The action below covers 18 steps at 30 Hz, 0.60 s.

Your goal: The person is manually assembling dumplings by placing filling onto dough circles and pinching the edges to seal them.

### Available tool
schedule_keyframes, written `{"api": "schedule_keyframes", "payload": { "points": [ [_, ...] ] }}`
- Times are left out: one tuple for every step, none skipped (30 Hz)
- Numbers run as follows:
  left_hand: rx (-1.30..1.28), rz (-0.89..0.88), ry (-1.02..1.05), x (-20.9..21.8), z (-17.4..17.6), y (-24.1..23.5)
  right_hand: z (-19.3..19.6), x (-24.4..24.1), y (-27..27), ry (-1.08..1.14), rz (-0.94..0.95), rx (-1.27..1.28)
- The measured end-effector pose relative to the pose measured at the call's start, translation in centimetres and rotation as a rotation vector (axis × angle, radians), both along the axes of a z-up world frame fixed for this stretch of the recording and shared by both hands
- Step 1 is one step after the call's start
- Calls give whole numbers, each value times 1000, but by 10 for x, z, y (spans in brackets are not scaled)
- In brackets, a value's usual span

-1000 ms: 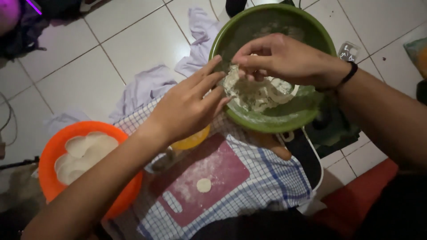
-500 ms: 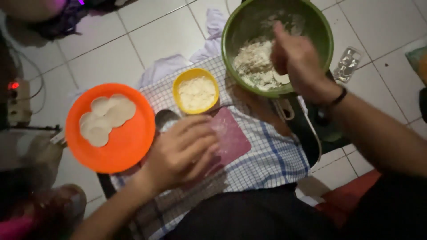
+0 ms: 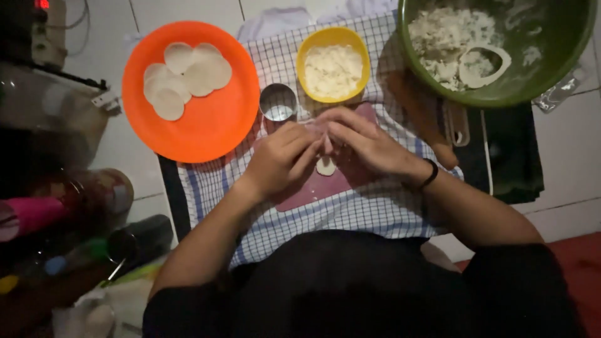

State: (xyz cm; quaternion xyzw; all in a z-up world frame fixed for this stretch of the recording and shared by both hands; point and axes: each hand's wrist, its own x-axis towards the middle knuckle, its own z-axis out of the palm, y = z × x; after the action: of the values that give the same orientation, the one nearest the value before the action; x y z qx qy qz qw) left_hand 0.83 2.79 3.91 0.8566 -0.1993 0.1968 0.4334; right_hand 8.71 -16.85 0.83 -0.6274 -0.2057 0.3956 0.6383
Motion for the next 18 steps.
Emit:
{"api": "schedule_keyframes", "payload": {
  "points": [
    [-1, 7, -3, -1, -4, 1, -2, 4, -1, -3, 7, -1],
    [-9, 11, 5, -2, -6, 1, -3, 9, -3, -20, 59, 25],
    [-18, 15, 12, -2, -9, 1, -3, 14, -6, -37, 110, 49],
    [-20, 21, 9, 0, -12, 2, -4, 17, -7, -41, 117, 47],
    [-36, 31, -5, 0, -16, 4, -5, 19, -6, -49, 126, 52],
    [-52, 41, -18, 1, -19, 5, -7, 21, -7, -57, 135, 57],
    [-50, 42, -20, 0, -21, 4, -10, 20, -7, -59, 136, 59],
    [-36, 49, -39, 0, -23, 2, -14, 19, -8, -26, 121, 80],
    [-23, 55, -58, -1, -25, 1, -18, 19, -8, 6, 105, 101],
    [-22, 56, -61, -1, -29, 0, -19, 16, -9, 3, 106, 101],
    [-6, 30, -88, -1, -33, 0, -19, 14, -10, 2, 119, 109],
    [10, 4, -116, 0, -36, 1, -20, 12, -11, 1, 133, 117],
    [10, 1, -119, -1, -32, 2, -19, 11, -13, -2, 130, 117],
    [-18, -54, -127, -2, -28, 3, -19, 11, -13, -9, 143, 149],
    [-47, -109, -137, -3, -24, 4, -19, 11, -14, -17, 155, 180],
    [-46, -112, -141, -2, -30, 7, -18, 14, -12, -22, 152, 181],
    [-1, -165, -130, -1, -36, 8, -17, 17, -10, -20, 181, 180],
    [44, -217, -119, -1, -42, 10, -16, 20, -9, -18, 210, 180]
  ]
}}
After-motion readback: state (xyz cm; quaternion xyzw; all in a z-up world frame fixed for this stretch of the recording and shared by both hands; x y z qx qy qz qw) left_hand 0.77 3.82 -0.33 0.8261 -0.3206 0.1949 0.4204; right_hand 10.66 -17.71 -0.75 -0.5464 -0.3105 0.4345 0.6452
